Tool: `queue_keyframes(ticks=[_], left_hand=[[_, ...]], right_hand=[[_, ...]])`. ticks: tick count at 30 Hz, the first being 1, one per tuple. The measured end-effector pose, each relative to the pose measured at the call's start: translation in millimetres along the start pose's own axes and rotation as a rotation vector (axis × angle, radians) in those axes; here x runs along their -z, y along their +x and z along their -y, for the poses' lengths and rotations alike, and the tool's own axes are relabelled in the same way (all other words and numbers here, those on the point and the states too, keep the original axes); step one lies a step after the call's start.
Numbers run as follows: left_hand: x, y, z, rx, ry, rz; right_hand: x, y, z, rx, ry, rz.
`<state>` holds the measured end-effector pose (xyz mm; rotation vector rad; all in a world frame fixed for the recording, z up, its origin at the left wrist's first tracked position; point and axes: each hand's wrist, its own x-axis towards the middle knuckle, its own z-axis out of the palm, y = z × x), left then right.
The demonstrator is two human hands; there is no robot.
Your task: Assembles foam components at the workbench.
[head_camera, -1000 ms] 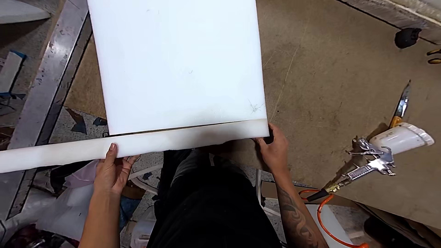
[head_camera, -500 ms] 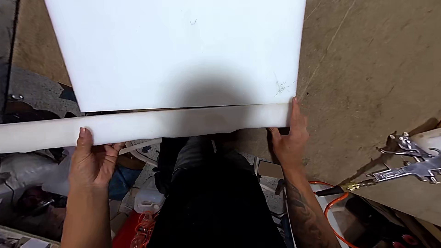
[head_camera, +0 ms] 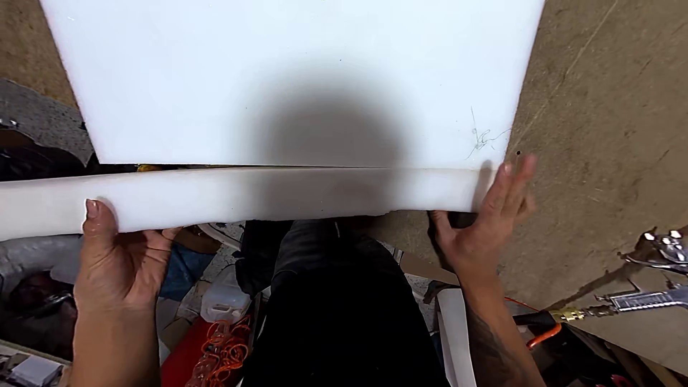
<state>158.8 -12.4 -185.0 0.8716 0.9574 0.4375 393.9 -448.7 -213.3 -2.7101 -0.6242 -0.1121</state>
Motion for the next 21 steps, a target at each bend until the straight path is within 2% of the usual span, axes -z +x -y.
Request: queue_keyframes(ticks=[3,7,12,16,21], left_hand=[[-4,-2,1,0.003,0.009,-0.018],[-1,0,4,-0.005,0.073,-0.039],[-6,0,5,0.001,0.107,-0.074],[-2,1,8,-0.010,0.033,-0.056],[-6,0,7,-0.019,0.071,-0.050]], right_hand=[[9,15,20,0.143,-0.072,-0.019],[5,34,40,0.329,-0.111,0.133],[2,39,40,0.376,-0.105,0.147],[1,37,48,0.384,-0.073,0.150],[-4,47,72,0.521,-0.011,0.213]])
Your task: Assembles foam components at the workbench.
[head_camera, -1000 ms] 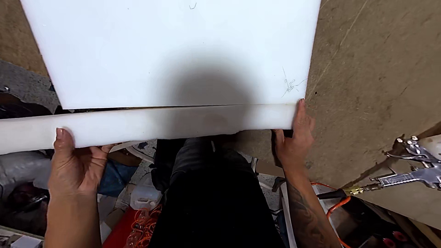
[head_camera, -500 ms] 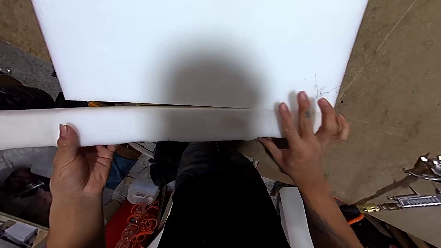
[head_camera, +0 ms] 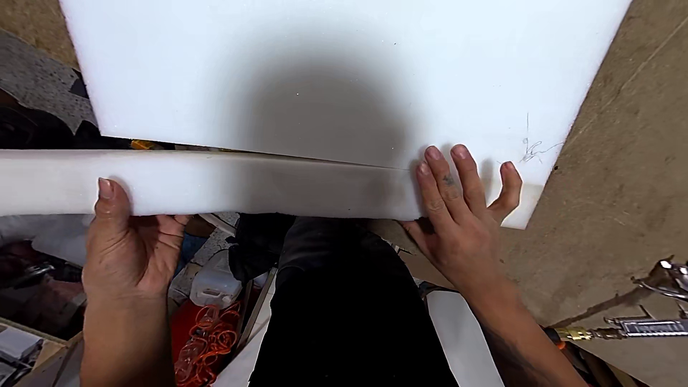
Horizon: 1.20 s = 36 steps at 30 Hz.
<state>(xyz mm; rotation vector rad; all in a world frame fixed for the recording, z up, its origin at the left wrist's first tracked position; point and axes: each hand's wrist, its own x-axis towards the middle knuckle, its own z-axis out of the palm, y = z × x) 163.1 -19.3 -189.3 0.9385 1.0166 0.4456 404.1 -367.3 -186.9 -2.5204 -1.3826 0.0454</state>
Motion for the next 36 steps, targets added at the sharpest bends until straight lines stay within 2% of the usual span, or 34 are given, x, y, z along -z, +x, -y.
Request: queue_keyframes(ticks=[5,13,28,36], left_hand=[[-11,0,-4,0.009,0.046,-0.063],[-11,1,-4,0.013,0.026,-0.042],[-20,6,-10,0.031,-0.072,-0.064],[-18,7,-12,0.049,-0.110,-0.048]], right_hand=[[-6,4,-1,0.032,0.027,0.035],[-7,8,1,0.086,0.014,0.076],[-17,30,41,0.085,0.118,0.007],[-22,40,52,0.118,0.087,0.059]])
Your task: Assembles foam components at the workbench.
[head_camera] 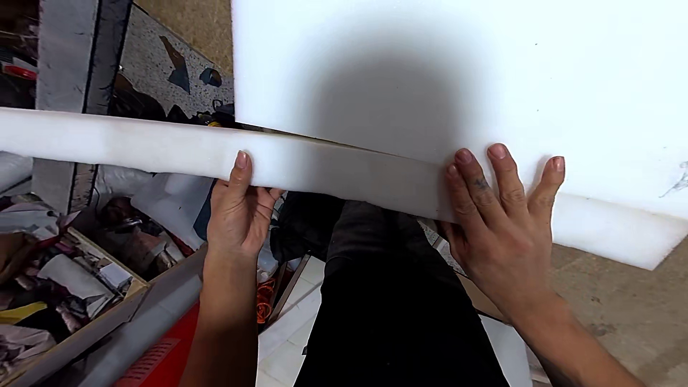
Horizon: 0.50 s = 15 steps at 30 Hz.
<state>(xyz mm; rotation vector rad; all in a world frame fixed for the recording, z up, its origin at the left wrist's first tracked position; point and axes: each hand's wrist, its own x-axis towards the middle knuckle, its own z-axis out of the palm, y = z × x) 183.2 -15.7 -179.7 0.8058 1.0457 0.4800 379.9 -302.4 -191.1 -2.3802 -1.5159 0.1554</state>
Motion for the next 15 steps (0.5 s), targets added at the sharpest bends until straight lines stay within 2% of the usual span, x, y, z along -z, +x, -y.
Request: queue_keyframes(ticks=[8,15], left_hand=[[-2,3,-1,0.001,-0.021,0.008],[1,4,0,0.018,-0.050,0.009]], right_hand=[[0,25,9,0.065,0.032,0.019],[-2,26,7,0.081,0.014,0.021]])
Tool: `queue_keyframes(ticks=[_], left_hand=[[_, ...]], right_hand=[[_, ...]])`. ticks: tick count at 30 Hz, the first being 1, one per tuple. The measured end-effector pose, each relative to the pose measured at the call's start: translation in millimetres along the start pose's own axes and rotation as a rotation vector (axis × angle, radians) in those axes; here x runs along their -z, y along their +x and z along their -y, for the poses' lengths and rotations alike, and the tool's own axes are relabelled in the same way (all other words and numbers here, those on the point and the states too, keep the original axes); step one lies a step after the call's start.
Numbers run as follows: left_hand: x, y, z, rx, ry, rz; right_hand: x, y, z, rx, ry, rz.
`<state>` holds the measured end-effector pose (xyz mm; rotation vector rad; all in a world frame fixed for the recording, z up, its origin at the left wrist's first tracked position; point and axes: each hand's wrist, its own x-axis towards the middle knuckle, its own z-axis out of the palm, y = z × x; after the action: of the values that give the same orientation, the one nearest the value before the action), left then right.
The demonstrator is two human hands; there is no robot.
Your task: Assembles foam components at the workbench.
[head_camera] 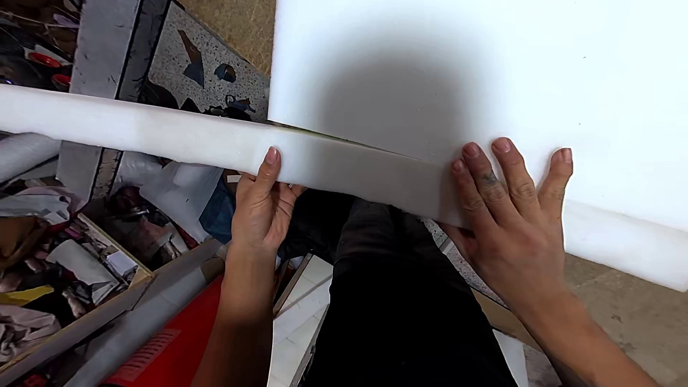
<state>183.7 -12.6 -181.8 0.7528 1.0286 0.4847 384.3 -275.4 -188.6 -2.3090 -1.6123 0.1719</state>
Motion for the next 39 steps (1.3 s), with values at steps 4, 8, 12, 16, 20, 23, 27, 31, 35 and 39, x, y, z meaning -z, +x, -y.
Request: queue_keyframes(ticks=[4,8,12,16,20,23,27,31,35,39], left_hand=[[3,-1,2,0.014,-0.013,-0.006],[3,2,2,0.003,-0.020,0.007],[-1,6,0,-0.013,-0.019,0.010],[1,6,3,-0.022,-0.031,0.010],[-1,6,2,-0.024,-0.032,0.001],[-4,7,5,-0.048,-0.045,-0.015],[-6,12,11,-0.062,-0.142,-0.042],[-7,14,15,-0.058,-0.259,-0.066],[-5,15,17,-0.048,-0.301,-0.060],[-9,20,14,-0.061,-0.305,-0.037]], right_hand=[[0,-1,-2,0.013,-0.009,0.020],[0,-1,-2,0.013,-0.017,0.032],[-1,-1,0,-0.010,-0.033,0.035],[1,3,7,-0.049,-0.024,0.059],[-2,14,20,-0.015,0.010,0.010],[-7,28,26,0.060,0.047,0.008],[-12,34,27,0.079,0.010,0.036],[-11,35,27,0.082,-0.021,0.066],[-11,35,26,0.093,-0.025,0.075],[-12,34,27,0.076,-0.016,0.059]])
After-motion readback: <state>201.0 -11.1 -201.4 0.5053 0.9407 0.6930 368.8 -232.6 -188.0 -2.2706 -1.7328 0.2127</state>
